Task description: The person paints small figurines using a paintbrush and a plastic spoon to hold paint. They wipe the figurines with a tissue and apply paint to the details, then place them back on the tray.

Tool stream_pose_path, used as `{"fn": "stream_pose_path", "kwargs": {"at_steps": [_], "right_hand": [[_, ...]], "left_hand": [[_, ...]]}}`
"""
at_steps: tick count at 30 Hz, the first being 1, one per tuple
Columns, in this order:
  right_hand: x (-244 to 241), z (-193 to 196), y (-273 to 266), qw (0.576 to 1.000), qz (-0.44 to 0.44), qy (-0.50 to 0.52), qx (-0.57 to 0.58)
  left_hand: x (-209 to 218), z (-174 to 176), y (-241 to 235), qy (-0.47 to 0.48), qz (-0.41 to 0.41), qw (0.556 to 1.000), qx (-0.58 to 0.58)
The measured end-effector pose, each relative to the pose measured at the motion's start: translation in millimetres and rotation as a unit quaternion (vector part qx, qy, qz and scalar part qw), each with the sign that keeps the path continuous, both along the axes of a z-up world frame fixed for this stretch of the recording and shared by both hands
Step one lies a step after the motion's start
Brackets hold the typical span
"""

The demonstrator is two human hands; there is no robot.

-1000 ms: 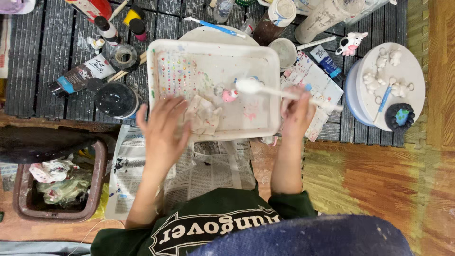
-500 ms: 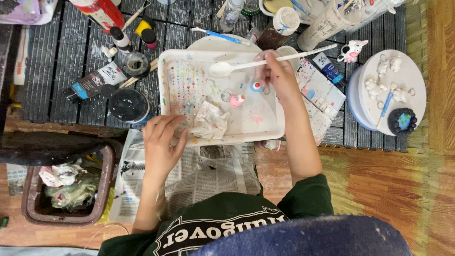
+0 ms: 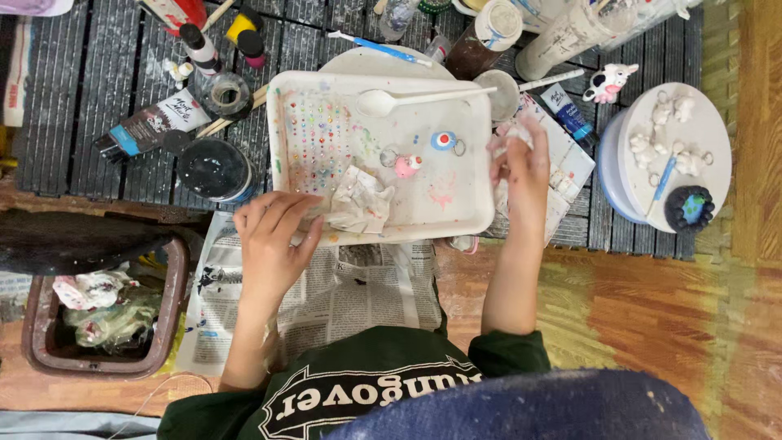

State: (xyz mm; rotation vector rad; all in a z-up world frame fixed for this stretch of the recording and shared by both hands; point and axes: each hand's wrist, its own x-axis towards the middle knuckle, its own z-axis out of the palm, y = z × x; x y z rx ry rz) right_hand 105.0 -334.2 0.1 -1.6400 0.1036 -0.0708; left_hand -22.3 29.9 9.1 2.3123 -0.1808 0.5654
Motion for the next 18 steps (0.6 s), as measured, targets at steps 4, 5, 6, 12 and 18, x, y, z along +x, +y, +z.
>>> {"fn": "stream_pose_path", "kwargs": {"at_steps": [4,5,6,12,18], "right_hand": [[-21,-15,8,0.999,-0.002,-0.041,-0.033],[-24,-20,9,0.997,-0.005,-0.050,-0.057],[-26,-24,12,0.995,-0.009,-0.060,-0.080],[-30,-22,24,0.963,-0.023,-0.098,-0.248],[-23,28,42,0.918,0.056,-0.159,-0.358]], "left_hand": [[0,-1,0,-0.009,-0.010,1.000,0.011],[0,-2,-1,-0.007,-0.014,1.000,0.007],[0,-2,-1,-0.005,-0.019,1.000,0.002],[4,-9,3,0.033,-0.053,0.996,-0.070],[6,-13,9,0.055,-0.044,0.994,-0.085]]}}
